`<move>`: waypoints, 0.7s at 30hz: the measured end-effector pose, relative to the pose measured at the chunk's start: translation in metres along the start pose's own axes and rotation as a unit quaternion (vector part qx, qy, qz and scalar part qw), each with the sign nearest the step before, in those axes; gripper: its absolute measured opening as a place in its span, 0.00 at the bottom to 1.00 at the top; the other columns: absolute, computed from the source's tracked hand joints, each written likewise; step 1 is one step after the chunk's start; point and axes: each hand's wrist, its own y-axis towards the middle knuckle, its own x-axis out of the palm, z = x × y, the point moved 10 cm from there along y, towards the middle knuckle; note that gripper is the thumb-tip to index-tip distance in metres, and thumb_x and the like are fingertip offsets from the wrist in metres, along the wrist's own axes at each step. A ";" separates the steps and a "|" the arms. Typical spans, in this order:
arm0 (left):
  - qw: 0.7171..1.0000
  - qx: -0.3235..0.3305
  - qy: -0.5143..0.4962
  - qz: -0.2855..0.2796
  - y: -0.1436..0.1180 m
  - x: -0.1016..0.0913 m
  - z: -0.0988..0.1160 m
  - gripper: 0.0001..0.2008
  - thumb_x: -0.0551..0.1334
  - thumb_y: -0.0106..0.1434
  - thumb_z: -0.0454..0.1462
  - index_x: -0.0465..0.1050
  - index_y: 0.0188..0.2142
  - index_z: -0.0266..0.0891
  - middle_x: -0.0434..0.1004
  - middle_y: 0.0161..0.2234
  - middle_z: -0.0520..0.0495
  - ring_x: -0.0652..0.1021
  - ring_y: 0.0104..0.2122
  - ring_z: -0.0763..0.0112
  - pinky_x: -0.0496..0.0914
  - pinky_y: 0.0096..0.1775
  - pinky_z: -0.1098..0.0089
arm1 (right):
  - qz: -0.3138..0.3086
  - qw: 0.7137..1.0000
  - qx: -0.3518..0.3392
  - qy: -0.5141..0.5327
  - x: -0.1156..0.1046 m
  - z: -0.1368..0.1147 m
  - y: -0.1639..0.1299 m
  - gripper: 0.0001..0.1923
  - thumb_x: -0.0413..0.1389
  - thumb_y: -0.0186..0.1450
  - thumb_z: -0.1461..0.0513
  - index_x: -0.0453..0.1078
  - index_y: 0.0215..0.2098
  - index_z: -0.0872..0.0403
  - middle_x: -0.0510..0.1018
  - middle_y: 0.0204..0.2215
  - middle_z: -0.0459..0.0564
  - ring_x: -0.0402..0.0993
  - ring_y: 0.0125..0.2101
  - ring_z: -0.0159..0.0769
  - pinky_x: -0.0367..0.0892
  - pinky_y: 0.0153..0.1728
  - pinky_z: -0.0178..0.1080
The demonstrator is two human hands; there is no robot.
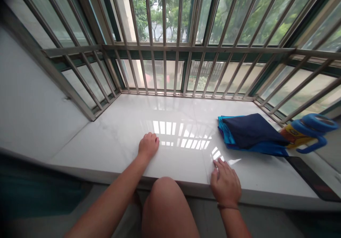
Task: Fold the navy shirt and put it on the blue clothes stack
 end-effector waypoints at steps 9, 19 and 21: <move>0.999 -0.044 -0.020 -0.023 -0.053 0.020 -0.003 0.30 0.59 0.77 0.45 0.67 0.74 0.38 0.59 0.78 0.32 0.58 0.78 0.40 0.51 0.76 0.42 | -0.061 0.994 -0.091 -0.006 0.006 -0.010 0.018 0.21 0.49 0.73 0.56 0.77 0.57 0.55 0.80 0.63 0.64 0.73 0.66 0.55 0.64 0.70 0.58; 0.998 -0.041 -0.027 -0.036 -0.051 0.013 -0.003 0.32 0.57 0.77 0.46 0.66 0.75 0.34 0.57 0.79 0.29 0.57 0.78 0.40 0.50 0.77 0.41 | -0.048 0.994 -0.100 0.020 0.005 -0.011 0.015 0.22 0.48 0.73 0.60 0.79 0.57 0.57 0.82 0.63 0.63 0.75 0.65 0.52 0.65 0.71 0.54; 0.998 -0.045 -0.024 -0.034 -0.052 0.012 -0.003 0.32 0.57 0.77 0.46 0.66 0.75 0.35 0.57 0.79 0.30 0.57 0.78 0.41 0.50 0.77 0.42 | -0.053 0.994 -0.098 0.018 0.005 -0.011 0.016 0.22 0.49 0.73 0.60 0.79 0.57 0.57 0.82 0.63 0.62 0.76 0.65 0.51 0.65 0.71 0.54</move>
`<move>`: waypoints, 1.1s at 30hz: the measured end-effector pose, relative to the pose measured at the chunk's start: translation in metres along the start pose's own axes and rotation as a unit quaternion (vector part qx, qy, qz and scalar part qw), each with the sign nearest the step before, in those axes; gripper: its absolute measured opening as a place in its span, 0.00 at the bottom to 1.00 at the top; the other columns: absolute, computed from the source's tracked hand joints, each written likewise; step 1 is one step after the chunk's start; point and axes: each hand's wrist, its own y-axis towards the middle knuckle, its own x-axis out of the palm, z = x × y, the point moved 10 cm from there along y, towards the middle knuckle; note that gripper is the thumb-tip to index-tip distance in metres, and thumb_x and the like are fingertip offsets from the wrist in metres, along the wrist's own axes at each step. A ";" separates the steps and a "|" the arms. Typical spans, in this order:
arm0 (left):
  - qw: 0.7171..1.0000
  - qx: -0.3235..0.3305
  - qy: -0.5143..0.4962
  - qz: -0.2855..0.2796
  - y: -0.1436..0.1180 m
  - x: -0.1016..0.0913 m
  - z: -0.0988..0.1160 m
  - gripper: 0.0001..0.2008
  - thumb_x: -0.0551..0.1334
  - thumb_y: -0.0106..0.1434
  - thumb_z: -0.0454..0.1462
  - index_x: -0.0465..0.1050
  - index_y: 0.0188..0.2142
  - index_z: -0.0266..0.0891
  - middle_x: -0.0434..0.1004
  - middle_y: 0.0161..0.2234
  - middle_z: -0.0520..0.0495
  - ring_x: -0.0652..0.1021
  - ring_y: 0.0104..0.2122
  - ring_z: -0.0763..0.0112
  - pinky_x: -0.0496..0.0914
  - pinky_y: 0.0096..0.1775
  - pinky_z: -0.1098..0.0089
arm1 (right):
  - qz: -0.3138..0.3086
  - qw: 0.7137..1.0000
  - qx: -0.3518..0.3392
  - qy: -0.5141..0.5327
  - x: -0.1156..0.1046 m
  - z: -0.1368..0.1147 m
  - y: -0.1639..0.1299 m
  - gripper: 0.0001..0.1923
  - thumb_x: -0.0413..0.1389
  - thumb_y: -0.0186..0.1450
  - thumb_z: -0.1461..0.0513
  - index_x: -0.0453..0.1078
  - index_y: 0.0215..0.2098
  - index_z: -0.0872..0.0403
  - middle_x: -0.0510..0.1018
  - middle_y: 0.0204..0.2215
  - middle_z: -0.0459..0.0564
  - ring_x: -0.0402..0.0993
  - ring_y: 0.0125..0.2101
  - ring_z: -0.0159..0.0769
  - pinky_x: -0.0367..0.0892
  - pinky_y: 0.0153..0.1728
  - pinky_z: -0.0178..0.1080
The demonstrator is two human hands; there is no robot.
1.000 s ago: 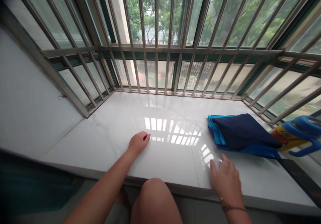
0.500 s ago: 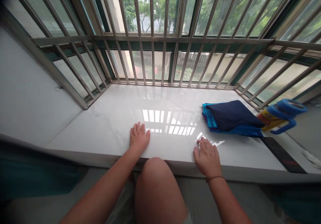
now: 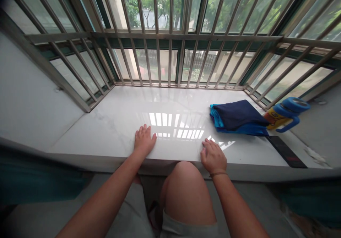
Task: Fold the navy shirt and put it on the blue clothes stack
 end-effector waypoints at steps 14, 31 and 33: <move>0.998 -0.004 0.057 0.010 -0.002 -0.007 0.003 0.31 0.56 0.78 0.46 0.68 0.74 0.33 0.61 0.78 0.32 0.61 0.77 0.44 0.55 0.76 0.45 | 0.135 0.988 -0.062 0.031 -0.005 0.002 -0.013 0.16 0.53 0.72 0.63 0.81 0.52 0.54 0.87 0.56 0.57 0.83 0.58 0.49 0.76 0.63 0.50; 0.998 0.004 0.052 0.019 -0.002 -0.006 0.004 0.31 0.56 0.77 0.46 0.69 0.73 0.32 0.62 0.77 0.30 0.62 0.77 0.42 0.56 0.76 0.43 | 0.113 0.992 -0.045 0.035 -0.005 0.003 -0.013 0.17 0.54 0.70 0.65 0.82 0.51 0.53 0.86 0.58 0.57 0.83 0.58 0.49 0.76 0.63 0.51; 0.998 0.004 0.052 0.021 -0.002 -0.006 0.004 0.31 0.56 0.77 0.45 0.69 0.73 0.31 0.62 0.77 0.30 0.62 0.77 0.42 0.56 0.76 0.43 | 0.110 0.993 -0.038 0.034 -0.004 0.004 -0.013 0.17 0.53 0.70 0.64 0.82 0.51 0.52 0.86 0.58 0.56 0.83 0.59 0.49 0.77 0.63 0.51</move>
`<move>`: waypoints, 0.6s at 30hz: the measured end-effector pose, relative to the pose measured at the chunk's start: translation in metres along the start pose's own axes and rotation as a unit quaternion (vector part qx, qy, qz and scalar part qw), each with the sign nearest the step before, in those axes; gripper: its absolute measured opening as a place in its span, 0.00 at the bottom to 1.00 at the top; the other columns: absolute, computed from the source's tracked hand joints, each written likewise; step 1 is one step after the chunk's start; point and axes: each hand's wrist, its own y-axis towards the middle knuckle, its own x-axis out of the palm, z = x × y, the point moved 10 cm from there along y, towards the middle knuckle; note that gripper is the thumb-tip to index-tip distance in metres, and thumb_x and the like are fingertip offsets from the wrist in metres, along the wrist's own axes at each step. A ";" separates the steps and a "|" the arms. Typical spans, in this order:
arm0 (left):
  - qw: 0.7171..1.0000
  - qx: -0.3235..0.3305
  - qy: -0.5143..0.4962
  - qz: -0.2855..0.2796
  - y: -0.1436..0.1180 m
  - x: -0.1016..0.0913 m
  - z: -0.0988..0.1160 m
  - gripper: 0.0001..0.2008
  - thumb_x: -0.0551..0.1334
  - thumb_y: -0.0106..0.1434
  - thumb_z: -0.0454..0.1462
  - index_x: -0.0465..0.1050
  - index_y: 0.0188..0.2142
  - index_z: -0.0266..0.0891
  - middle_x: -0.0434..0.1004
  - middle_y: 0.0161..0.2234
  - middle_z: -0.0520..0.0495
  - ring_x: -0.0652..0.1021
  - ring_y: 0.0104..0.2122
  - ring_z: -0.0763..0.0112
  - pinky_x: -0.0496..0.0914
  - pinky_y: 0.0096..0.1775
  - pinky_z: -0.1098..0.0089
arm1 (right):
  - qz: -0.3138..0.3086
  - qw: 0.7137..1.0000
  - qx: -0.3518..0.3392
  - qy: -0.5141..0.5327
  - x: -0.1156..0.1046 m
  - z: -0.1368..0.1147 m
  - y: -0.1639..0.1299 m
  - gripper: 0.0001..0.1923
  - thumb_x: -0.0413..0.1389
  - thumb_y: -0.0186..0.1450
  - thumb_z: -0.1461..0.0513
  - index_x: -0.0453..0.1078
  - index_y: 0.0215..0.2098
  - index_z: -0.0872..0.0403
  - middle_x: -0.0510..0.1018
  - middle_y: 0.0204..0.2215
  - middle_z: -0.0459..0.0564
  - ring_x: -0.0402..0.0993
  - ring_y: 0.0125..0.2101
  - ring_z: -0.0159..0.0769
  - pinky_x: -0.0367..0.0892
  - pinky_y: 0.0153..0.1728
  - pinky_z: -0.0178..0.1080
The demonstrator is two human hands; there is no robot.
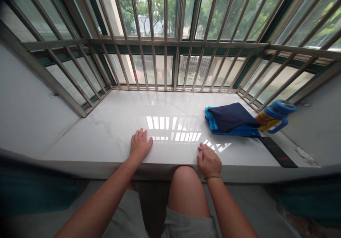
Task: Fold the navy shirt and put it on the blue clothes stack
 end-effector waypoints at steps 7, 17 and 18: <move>1.000 -0.003 -0.009 0.006 0.001 -0.002 0.001 0.31 0.58 0.76 0.45 0.70 0.72 0.32 0.63 0.76 0.30 0.63 0.76 0.42 0.57 0.75 0.43 | 0.026 1.000 -0.003 0.004 0.001 0.003 -0.004 0.17 0.53 0.70 0.64 0.82 0.50 0.53 0.87 0.56 0.56 0.84 0.58 0.49 0.77 0.62 0.51; 1.000 0.002 0.001 0.011 0.000 -0.001 0.000 0.30 0.57 0.77 0.45 0.71 0.72 0.31 0.63 0.76 0.29 0.63 0.76 0.41 0.58 0.75 0.42 | 0.021 1.000 -0.009 -0.008 -0.003 -0.002 -0.002 0.15 0.52 0.72 0.64 0.80 0.49 0.52 0.87 0.56 0.56 0.84 0.58 0.47 0.77 0.60 0.48; 1.000 0.002 0.004 0.009 0.000 0.000 0.000 0.30 0.57 0.77 0.45 0.71 0.72 0.31 0.63 0.76 0.29 0.63 0.76 0.42 0.58 0.75 0.42 | 0.021 1.000 -0.010 -0.008 -0.004 -0.002 -0.002 0.15 0.52 0.71 0.64 0.80 0.49 0.52 0.87 0.56 0.55 0.84 0.58 0.47 0.77 0.60 0.48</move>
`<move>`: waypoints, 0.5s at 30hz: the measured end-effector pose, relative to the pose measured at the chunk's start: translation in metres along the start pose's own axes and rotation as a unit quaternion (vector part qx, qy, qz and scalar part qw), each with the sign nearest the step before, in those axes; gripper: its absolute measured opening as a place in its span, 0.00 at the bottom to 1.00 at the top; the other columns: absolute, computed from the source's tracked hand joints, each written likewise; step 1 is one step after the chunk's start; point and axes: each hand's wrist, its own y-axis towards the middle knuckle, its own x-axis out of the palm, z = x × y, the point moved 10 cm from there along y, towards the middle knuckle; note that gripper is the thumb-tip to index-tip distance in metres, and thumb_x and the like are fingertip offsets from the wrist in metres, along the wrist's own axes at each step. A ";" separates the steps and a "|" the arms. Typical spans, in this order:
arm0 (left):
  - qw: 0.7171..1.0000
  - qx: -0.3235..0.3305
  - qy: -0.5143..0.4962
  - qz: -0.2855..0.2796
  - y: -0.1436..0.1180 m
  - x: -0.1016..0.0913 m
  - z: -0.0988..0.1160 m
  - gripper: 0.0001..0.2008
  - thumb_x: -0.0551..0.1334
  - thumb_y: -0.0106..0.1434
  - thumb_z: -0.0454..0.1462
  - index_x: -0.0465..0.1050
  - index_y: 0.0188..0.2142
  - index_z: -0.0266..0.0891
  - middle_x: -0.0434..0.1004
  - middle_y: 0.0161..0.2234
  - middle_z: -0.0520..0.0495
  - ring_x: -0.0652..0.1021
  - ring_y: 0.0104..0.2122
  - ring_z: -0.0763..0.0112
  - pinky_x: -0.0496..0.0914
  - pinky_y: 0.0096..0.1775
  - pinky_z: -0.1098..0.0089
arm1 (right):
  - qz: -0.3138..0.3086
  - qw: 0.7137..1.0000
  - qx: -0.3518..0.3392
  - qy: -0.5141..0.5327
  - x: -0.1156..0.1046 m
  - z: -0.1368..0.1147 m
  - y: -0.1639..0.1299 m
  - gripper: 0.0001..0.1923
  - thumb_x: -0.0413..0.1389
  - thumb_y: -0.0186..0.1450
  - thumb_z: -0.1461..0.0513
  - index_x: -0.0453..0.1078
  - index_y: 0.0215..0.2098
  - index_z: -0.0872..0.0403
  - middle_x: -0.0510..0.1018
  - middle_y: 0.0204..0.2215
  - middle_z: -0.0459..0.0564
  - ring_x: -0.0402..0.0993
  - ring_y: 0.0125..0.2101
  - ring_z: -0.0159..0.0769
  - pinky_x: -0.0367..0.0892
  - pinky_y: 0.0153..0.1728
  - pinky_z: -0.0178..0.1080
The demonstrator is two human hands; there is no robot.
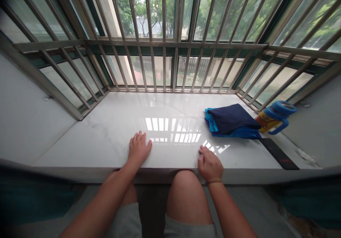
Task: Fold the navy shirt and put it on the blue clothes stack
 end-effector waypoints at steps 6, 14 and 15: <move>1.000 0.012 0.015 0.008 -0.001 0.001 -0.001 0.29 0.56 0.77 0.44 0.72 0.71 0.32 0.64 0.76 0.30 0.64 0.76 0.42 0.59 0.75 0.44 | -0.032 0.999 0.022 0.008 0.002 -0.001 0.002 0.16 0.52 0.71 0.64 0.81 0.50 0.52 0.86 0.57 0.56 0.82 0.60 0.47 0.75 0.64 0.49; 1.000 0.010 0.010 -0.004 -0.001 0.000 0.000 0.28 0.58 0.77 0.44 0.73 0.70 0.33 0.65 0.76 0.29 0.65 0.76 0.42 0.60 0.74 0.43 | -0.073 0.997 0.035 0.012 0.000 -0.004 0.010 0.13 0.53 0.71 0.63 0.79 0.47 0.49 0.86 0.56 0.55 0.79 0.59 0.48 0.71 0.64 0.50; 1.000 0.011 0.011 -0.004 -0.001 -0.001 0.000 0.28 0.58 0.77 0.44 0.73 0.70 0.33 0.64 0.76 0.29 0.65 0.76 0.42 0.60 0.74 0.44 | -0.079 0.996 0.033 0.012 0.000 -0.004 0.011 0.13 0.53 0.71 0.63 0.79 0.47 0.49 0.86 0.56 0.55 0.79 0.59 0.48 0.71 0.63 0.50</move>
